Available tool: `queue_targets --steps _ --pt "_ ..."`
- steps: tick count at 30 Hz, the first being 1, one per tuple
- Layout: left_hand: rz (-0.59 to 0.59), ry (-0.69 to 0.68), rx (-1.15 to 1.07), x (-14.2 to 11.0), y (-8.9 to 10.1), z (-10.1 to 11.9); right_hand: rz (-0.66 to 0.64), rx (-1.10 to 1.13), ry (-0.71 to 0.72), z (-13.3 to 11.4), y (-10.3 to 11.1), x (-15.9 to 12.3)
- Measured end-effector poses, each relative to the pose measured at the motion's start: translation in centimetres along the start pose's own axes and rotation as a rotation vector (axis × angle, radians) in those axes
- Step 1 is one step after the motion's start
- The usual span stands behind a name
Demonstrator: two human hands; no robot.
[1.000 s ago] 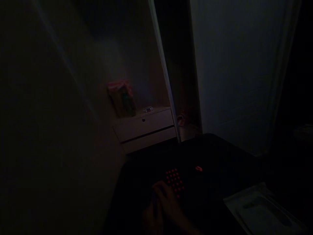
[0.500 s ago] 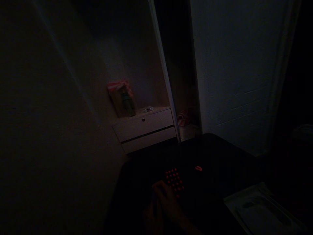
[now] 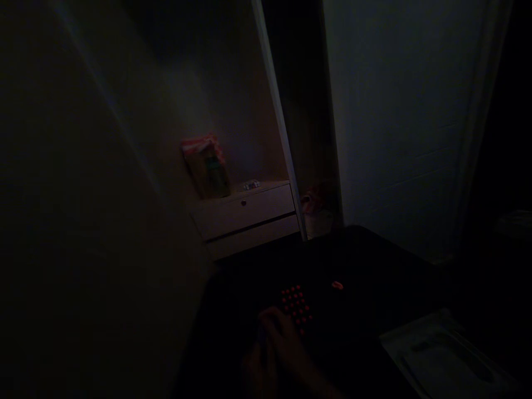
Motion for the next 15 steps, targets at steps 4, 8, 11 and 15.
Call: queue_targets --steps 4,8,11,15 --pt "-0.044 0.019 -0.004 0.0 -0.35 -0.13 0.001 -0.015 -0.006 -0.36 0.05 -0.23" --pt "-0.031 0.028 0.01 -0.11 -0.14 -0.15 0.002 -0.006 0.001 -0.01 -0.03 -0.2" --pt "-0.027 0.02 0.039 -0.17 -0.03 -0.03 0.003 -0.006 0.002 0.21 -0.04 -0.1" --pt "-0.067 0.026 0.018 -0.15 -0.33 -0.11 0.0 -0.006 -0.005 -0.03 0.01 -0.23"
Point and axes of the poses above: each hand's wrist, its own x-axis towards the middle knuckle, its own y-axis out of the back of the hand, z = x × y, the point moved 10 cm from there along x, towards the middle knuckle, and after that the axes turned 5 degrees about -z, right-handed, at the moved point
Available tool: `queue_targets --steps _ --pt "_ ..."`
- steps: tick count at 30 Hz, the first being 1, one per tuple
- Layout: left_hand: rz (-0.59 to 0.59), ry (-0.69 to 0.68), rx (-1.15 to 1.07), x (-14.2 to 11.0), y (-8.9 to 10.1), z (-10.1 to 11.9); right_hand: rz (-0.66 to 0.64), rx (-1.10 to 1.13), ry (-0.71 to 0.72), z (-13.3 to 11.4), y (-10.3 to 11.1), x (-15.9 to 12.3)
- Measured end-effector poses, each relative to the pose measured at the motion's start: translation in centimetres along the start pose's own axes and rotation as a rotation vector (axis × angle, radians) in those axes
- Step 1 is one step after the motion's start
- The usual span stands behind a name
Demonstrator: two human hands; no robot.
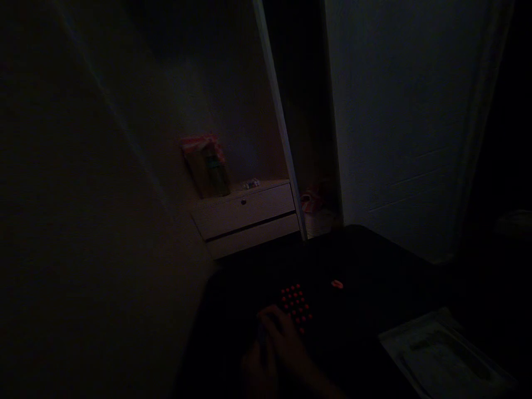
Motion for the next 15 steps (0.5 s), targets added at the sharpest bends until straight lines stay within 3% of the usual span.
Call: queue_targets --steps 15 --pt "0.031 -0.008 0.013 -0.06 0.04 -0.11 -0.012 -0.002 0.016 -0.13 -0.17 0.14"
Point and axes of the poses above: each hand's wrist, its own x-axis towards the middle knuckle, its own y-axis out of the back of the hand, z = x × y, the point moved 10 cm from there along x, towards the middle knuckle, and after that the axes turned 5 degrees about -z, right-handed, at the moved point
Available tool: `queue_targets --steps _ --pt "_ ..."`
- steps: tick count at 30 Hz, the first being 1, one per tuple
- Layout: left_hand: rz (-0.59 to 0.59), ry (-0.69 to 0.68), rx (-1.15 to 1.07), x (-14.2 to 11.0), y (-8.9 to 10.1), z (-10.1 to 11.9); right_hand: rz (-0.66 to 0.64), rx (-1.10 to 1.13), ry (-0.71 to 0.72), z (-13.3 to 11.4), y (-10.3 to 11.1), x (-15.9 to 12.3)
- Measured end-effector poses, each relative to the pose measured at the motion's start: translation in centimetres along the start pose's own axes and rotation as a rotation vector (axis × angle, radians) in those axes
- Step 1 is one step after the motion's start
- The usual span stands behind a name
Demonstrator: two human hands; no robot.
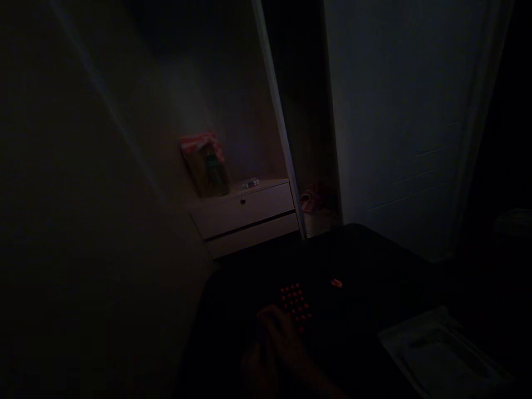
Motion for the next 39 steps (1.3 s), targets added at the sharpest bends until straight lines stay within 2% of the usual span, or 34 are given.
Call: queue_targets --steps 5,14,19,24,31,34,39 --pt "0.053 -0.003 0.029 -0.2 0.1 0.1 0.005 -0.008 0.014 0.3 0.1 0.1" --pt "-0.034 -0.018 0.042 0.2 -0.6 -0.8 0.003 -0.006 0.005 0.3 0.1 0.0" --pt "-0.022 -0.044 0.047 0.2 -0.7 -1.4 0.005 -0.003 -0.004 0.2 0.2 0.0" --pt "0.033 -0.043 -0.008 0.1 -0.1 -1.1 0.008 0.004 0.001 0.2 0.1 0.1" --pt "0.004 -0.042 -0.034 0.1 0.0 -0.3 0.007 0.004 0.006 0.4 0.1 0.0" --pt "-0.023 -0.033 -0.01 0.3 -0.3 -0.4 -0.008 0.009 0.004 0.5 0.0 0.1" --pt "0.002 -0.032 0.034 0.3 -0.3 -0.9 0.003 0.01 -0.014 0.5 0.1 0.1"
Point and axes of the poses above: each hand's wrist, its own x-axis towards the middle knuckle, its own y-axis out of the back of the hand, z = x × y, the point moved 10 cm from there along x, towards the middle knuckle, and after that the axes turned 5 degrees about -z, right-handed, at the moved point
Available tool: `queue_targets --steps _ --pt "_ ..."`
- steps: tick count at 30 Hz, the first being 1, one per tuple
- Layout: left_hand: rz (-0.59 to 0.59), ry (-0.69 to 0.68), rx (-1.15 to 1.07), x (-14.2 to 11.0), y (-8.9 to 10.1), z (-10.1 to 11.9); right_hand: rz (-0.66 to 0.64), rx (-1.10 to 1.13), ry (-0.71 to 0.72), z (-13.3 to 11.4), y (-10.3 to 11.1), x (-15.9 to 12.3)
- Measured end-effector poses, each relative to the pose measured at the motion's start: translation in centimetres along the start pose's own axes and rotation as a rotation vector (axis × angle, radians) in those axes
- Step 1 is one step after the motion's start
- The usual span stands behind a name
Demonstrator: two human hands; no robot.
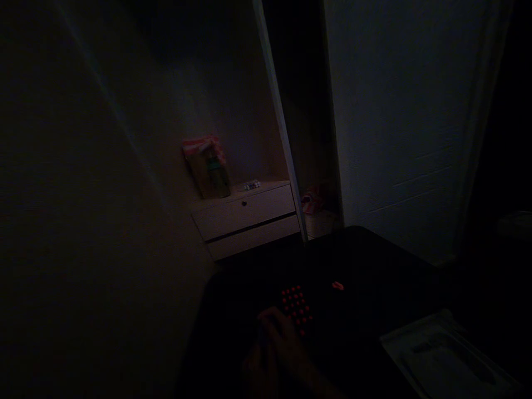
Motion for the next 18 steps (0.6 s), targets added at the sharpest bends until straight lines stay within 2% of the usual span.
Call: queue_targets --steps 10,15,18 --pt "-0.05 -0.01 -0.011 0.0 -0.7 -0.4 -0.003 -0.013 0.011 0.2 -0.1 0.0" --pt "0.033 -0.016 -0.021 -0.1 0.2 0.1 -0.011 -0.009 0.025 0.1 -0.2 0.1" --pt "0.025 -0.027 -0.012 -0.2 0.3 0.5 0.002 0.003 0.019 0.0 -0.1 0.0"
Point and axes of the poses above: each hand's wrist, its own x-axis towards the middle knuckle, its own y-axis out of the back of the hand, z = x × y, the point moved 10 cm from there along x, towards the middle knuckle, and after that the axes turned 5 degrees about -z, right-handed, at the moved point
